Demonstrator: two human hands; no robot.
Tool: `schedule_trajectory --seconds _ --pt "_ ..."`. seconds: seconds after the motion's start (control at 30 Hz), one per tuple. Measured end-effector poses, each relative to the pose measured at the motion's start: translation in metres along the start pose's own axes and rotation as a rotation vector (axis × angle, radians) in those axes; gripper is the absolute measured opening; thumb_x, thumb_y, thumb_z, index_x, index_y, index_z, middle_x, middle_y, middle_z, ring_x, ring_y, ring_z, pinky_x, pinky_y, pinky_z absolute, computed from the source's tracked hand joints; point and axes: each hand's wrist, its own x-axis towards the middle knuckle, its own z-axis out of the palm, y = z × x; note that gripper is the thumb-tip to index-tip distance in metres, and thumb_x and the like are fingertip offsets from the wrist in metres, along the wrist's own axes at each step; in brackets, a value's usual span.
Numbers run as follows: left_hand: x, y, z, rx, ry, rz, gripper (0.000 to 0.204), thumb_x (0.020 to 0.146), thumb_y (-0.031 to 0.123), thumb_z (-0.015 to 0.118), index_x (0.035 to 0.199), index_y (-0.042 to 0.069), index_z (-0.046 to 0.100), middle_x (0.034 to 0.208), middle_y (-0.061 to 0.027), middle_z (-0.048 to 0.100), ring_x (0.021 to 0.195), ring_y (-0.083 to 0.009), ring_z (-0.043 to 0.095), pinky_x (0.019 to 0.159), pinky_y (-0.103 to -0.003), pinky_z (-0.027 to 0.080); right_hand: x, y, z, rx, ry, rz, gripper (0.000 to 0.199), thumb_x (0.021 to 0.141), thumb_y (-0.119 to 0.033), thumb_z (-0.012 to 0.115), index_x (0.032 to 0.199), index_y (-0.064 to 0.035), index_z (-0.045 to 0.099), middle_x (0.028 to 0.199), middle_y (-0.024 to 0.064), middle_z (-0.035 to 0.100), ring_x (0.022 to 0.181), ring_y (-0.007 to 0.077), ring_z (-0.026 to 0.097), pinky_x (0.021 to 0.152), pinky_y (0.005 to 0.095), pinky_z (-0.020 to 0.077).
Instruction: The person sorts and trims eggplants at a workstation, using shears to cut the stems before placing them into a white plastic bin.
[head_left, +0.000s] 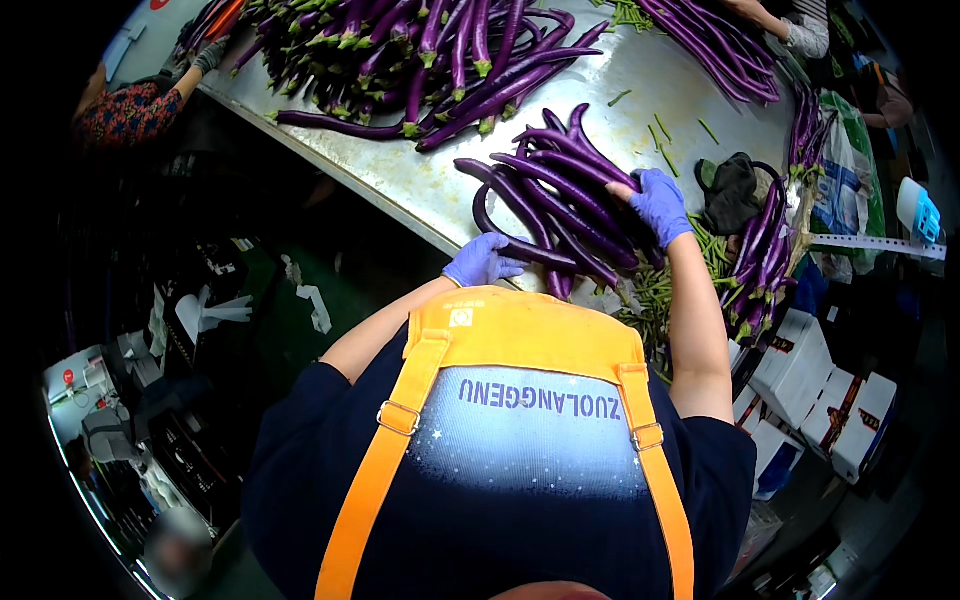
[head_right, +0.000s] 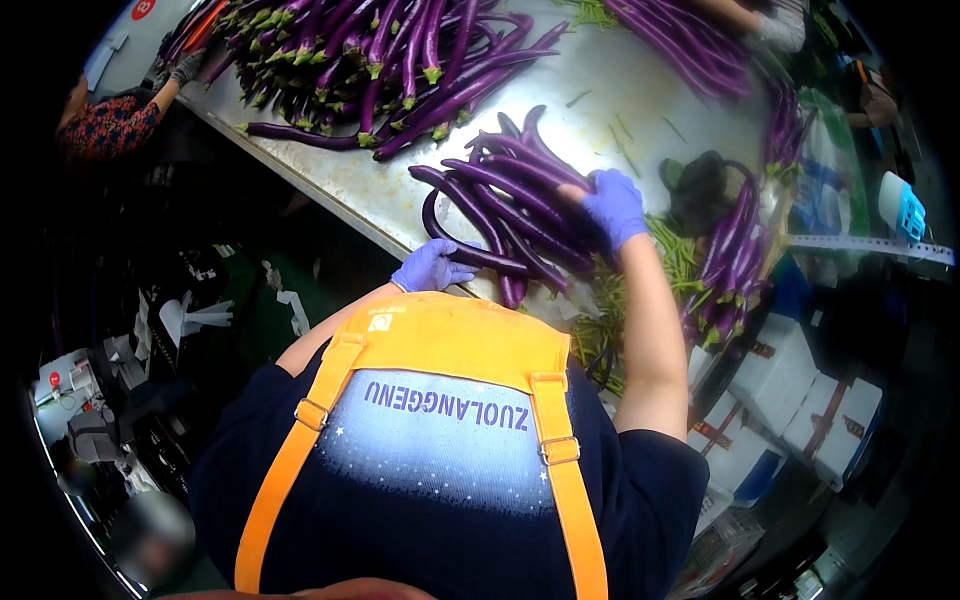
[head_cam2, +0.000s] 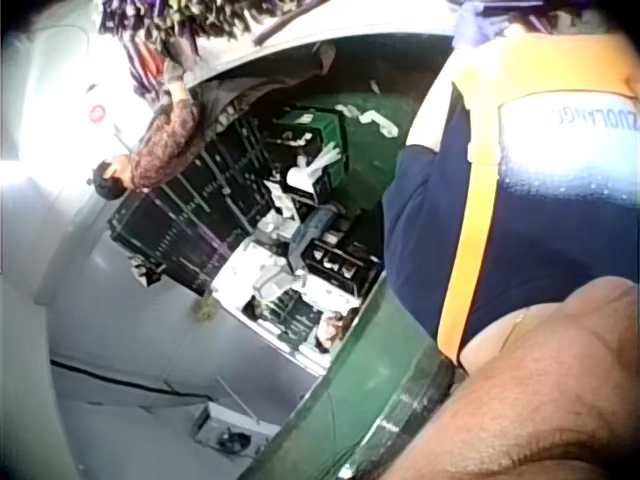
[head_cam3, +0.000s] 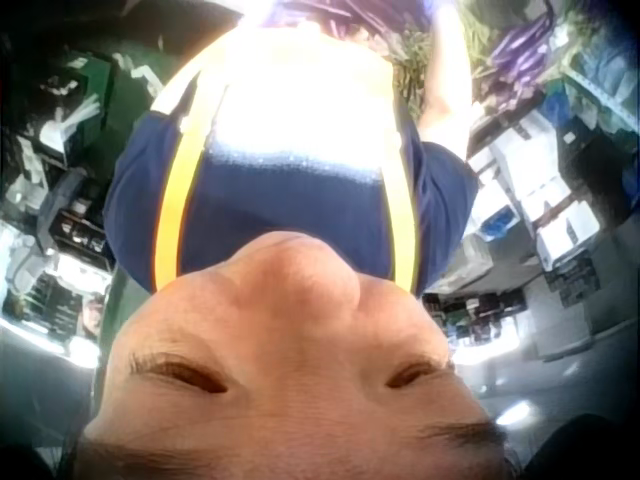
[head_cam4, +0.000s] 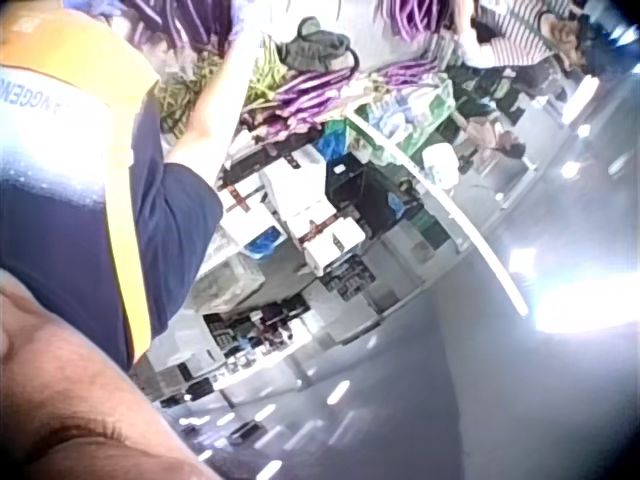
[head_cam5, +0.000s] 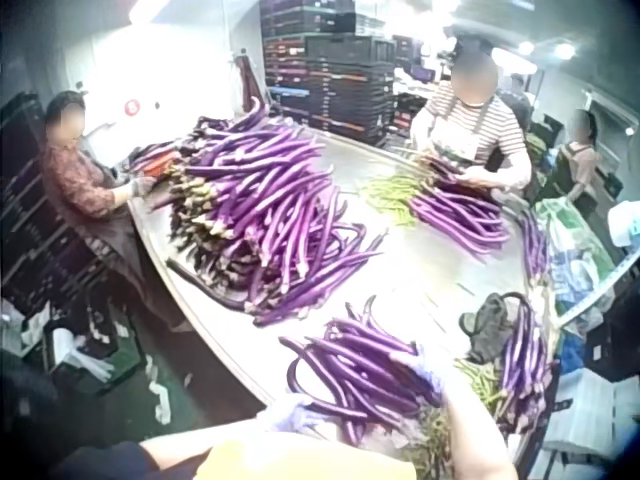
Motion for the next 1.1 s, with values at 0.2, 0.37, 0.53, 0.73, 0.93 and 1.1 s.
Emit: schedule_trajectory --seconds 0.2,0.37,0.53,0.73,0.93,1.1 --pt "-0.001 0.012 0.04 -0.047 0.189 0.032 0.055 0.1 0.045 0.064 0.144 0.014 0.055 0.132 -0.0046 0.065 0.126 -0.028 0.058 0.112 -0.048 0.04 -0.01 -0.016 -0.005 0.181 -0.208 0.004 0.086 0.074 -0.066 0.079 0.121 0.0053 0.066 0.11 0.0255 0.072 0.105 0.0372 0.069 0.095 0.0427 0.0526" --pt "0.021 0.022 0.054 -0.059 -0.056 0.057 0.082 0.095 0.052 0.071 0.159 0.013 0.036 0.155 -0.0085 0.051 0.15 -0.0263 0.037 0.124 -0.053 0.021 -0.015 -0.033 0.03 1.033 -0.715 -0.076 0.089 0.085 -0.05 0.081 0.148 0.0022 0.046 0.129 0.0193 0.065 0.112 0.0262 0.067 0.101 0.0346 0.0533" --pt "0.032 0.03 0.062 -0.284 -0.264 0.125 0.094 0.088 0.057 0.075 0.159 0.01 0.034 0.16 -0.0128 0.043 0.149 -0.0305 0.038 0.126 -0.052 0.027 -0.039 -0.061 0.043 0.896 -0.42 -0.244 0.09 0.081 -0.038 0.086 0.151 0.0007 0.043 0.138 0.0162 0.061 0.123 0.0242 0.059 0.11 0.0365 0.0453" --pt "0.041 0.039 0.088 -0.357 -0.427 0.232 0.104 0.082 0.064 0.075 0.159 0.011 0.031 0.161 -0.0121 0.039 0.149 -0.0296 0.037 0.127 -0.05 0.028 -0.092 -0.103 -0.017 0.559 -0.045 -0.116 0.095 0.077 -0.041 0.087 0.149 -0.0002 0.041 0.132 0.0208 0.065 0.118 0.0301 0.065 0.104 0.0387 0.0494" --pt "0.067 0.057 0.053 1.009 0.212 0.111 0.078 0.1 0.059 0.05 0.155 0.006 0.035 0.145 -0.017 0.056 0.12 -0.029 0.064 0.096 -0.043 0.055 -0.087 -0.113 0.017 -0.13 0.283 -0.162 0.108 0.073 -0.04 0.086 0.152 0.0085 0.032 0.142 0.0294 0.054 0.103 0.0408 0.065 0.092 0.0471 0.0506" --pt "0.036 0.021 0.034 0.111 0.117 0.043 0.053 0.094 0.031 0.072 0.135 0.013 0.042 0.111 -0.009 0.061 0.1 -0.0258 0.066 0.09 -0.048 0.056 -0.092 -0.112 0.05 -0.229 0.246 -0.253 0.105 0.082 -0.055 0.074 0.152 0.0124 0.035 0.146 0.0276 0.048 0.128 0.0397 0.049 0.114 0.0471 0.0347"
